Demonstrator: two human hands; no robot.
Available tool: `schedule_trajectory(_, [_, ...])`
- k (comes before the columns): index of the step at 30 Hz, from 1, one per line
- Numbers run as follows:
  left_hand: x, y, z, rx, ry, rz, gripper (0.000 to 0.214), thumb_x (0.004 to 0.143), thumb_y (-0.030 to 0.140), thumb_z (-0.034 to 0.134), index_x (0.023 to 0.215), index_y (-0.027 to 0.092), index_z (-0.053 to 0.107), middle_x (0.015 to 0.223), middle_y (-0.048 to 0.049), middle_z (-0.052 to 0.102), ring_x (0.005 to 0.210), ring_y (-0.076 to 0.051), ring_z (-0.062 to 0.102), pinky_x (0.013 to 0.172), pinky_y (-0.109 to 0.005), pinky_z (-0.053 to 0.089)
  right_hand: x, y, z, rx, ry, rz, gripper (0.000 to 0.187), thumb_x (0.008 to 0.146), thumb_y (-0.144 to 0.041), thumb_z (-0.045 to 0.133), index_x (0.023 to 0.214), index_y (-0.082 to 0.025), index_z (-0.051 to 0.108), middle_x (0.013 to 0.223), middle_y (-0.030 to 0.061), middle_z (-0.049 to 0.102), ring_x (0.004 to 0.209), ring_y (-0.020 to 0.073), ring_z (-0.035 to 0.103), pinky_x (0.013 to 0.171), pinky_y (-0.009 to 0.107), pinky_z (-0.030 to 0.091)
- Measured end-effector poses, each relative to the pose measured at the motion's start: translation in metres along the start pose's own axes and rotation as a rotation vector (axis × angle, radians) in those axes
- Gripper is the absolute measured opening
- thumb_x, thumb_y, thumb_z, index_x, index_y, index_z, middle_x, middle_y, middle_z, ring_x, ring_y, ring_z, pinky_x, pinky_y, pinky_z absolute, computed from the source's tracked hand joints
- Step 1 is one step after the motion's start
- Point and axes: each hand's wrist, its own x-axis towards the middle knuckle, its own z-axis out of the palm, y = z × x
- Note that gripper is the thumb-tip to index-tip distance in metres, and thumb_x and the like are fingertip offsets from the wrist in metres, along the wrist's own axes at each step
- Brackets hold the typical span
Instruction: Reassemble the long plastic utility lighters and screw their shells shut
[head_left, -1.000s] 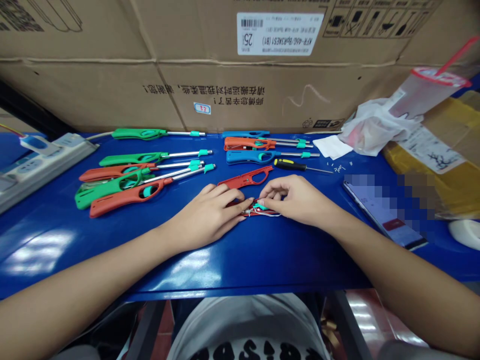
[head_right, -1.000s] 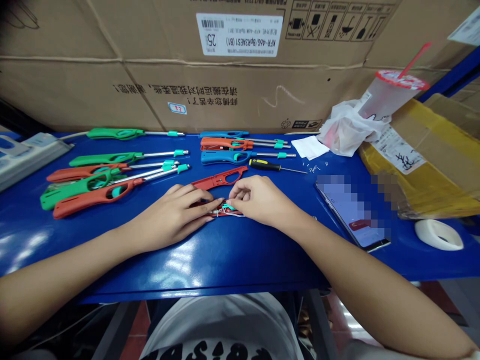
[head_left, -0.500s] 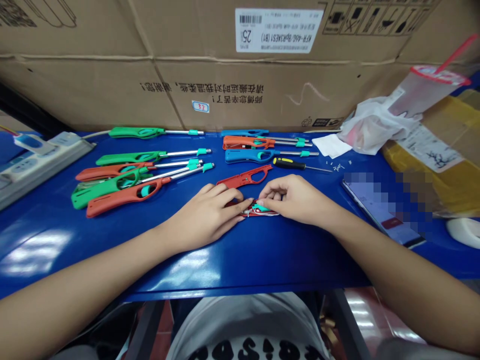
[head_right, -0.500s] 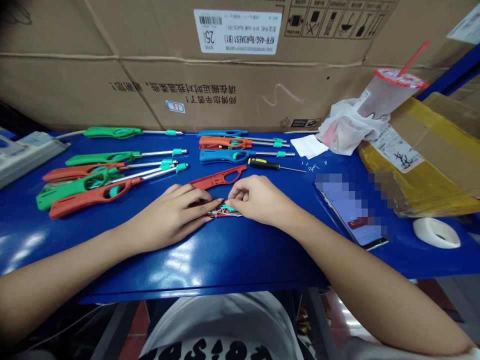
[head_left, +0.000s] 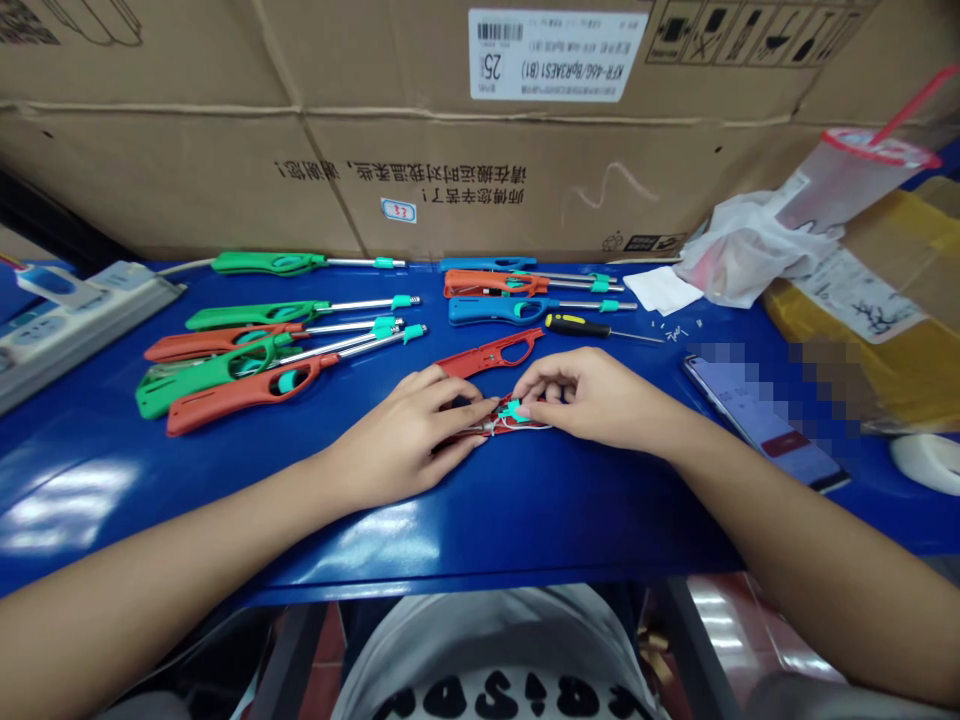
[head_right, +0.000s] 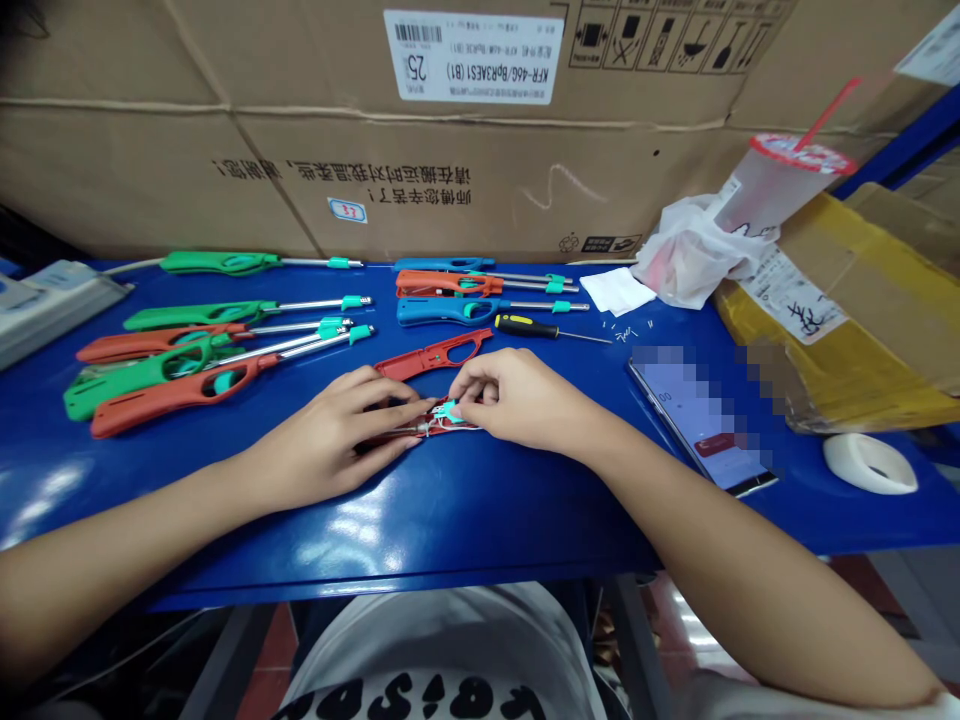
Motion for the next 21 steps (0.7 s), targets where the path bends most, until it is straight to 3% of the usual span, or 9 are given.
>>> schedule_trajectory(4, [-0.001,0.000,-0.001,0.052,-0.006,0.014,0.035,0.103,0.025,0.054,0.135,0.017,0.064,0.121,-0.0138,0.067,0.102,-0.025,0.057,0.092,-0.040,0.048,0.000,-0.002,0.003,-0.015,0.036,0.003,0.011,0.082,-0.019,0.068,0.090,-0.018,0.075,0.065,-0.0017,0.063,0.058,0.0110,0.053,0.055,0.025,0.040])
schedule_trajectory(16, [0.000,0.002,0.000,0.052,-0.014,0.007,0.034,0.103,0.025,0.053,0.134,0.016,0.064,0.118,-0.0126,0.066,0.102,-0.024,0.060,0.091,-0.039,0.048,-0.007,-0.008,-0.005,-0.244,0.088,-0.192,0.006,0.085,-0.021,0.067,0.086,-0.018,0.072,0.070,-0.0025,0.064,0.060,0.0100,0.051,0.061,0.024,0.039])
schedule_trajectory(21, [0.000,0.001,-0.001,0.058,-0.023,0.009,0.033,0.104,0.026,0.052,0.133,0.016,0.064,0.119,-0.0127,0.066,0.102,-0.024,0.060,0.091,-0.039,0.048,-0.011,-0.010,-0.018,-0.463,-0.046,-0.280,0.005,0.087,-0.021,0.068,0.088,-0.019,0.073,0.089,0.0022,0.070,0.081,0.0164,0.062,0.071,0.028,0.042])
